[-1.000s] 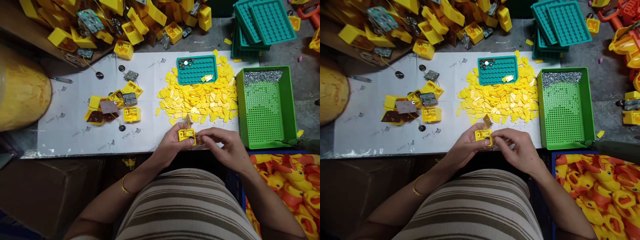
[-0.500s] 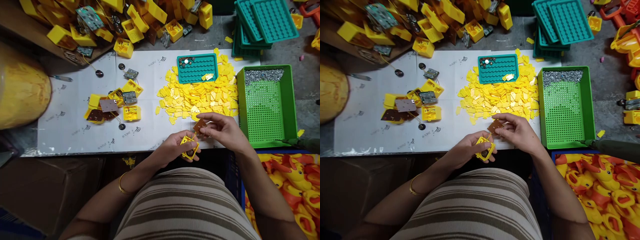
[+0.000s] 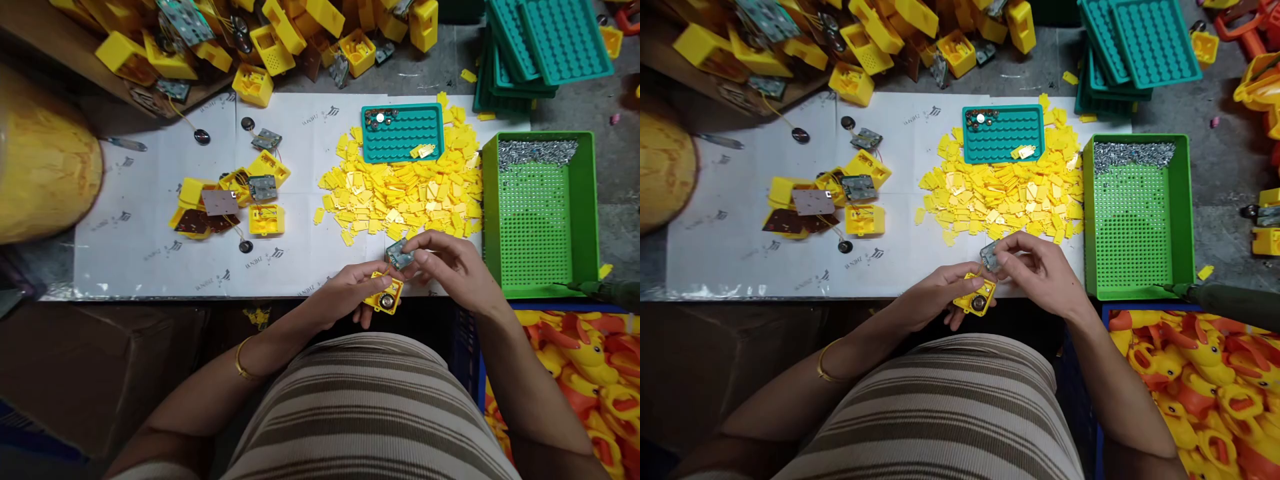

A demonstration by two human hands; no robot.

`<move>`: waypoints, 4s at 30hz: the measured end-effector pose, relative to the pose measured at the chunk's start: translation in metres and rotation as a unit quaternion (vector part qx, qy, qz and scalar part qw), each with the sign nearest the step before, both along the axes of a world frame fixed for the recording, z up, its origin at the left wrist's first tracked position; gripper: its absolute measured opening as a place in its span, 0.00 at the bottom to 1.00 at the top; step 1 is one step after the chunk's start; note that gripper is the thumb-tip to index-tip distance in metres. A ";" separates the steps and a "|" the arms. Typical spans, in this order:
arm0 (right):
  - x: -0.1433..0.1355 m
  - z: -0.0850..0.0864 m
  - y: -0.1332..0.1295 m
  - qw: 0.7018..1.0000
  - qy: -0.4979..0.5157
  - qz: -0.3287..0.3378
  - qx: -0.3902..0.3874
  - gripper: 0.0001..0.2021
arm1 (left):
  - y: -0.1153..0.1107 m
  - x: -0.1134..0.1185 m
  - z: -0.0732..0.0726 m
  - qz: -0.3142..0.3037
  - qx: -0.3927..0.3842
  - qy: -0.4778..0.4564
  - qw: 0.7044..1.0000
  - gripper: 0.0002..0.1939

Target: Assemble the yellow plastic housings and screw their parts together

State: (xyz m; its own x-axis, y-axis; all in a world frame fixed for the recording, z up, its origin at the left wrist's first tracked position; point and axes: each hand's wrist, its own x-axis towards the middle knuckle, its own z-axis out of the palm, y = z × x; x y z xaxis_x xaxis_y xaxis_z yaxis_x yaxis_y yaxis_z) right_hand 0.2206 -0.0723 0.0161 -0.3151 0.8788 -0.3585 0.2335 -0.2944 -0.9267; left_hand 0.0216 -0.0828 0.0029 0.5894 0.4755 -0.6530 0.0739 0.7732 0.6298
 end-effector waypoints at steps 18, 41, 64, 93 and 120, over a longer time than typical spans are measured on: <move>-0.012 0.027 -0.026 0.935 -0.166 0.187 0.250 0.11 | 0.004 -0.006 0.004 0.123 -0.054 -0.039 0.990 0.17; -0.018 0.025 -0.033 0.960 -0.158 0.058 0.226 0.07 | -0.005 -0.003 0.001 0.116 0.052 -0.062 0.990 0.18; -0.028 0.022 -0.024 0.881 -0.304 0.129 0.339 0.08 | -0.014 -0.001 0.000 0.096 0.168 -0.003 0.981 0.20; -0.029 0.005 -0.023 0.869 -0.226 0.069 0.436 0.15 | -0.003 -0.009 0.007 0.200 0.020 -0.097 0.975 0.22; -0.020 0.030 -0.007 0.951 -0.169 0.108 0.237 0.07 | -0.005 -0.006 0.006 0.174 0.052 -0.084 0.980 0.22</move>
State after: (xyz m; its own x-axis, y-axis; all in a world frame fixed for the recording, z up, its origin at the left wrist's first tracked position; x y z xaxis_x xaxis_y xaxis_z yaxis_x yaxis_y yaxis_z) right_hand 0.2002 -0.0792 0.0457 -0.4439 0.8946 -0.0516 0.5485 0.2257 -0.8051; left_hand 0.0156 -0.0876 0.0086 0.4743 0.7265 -0.4972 -0.2950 0.6633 0.6878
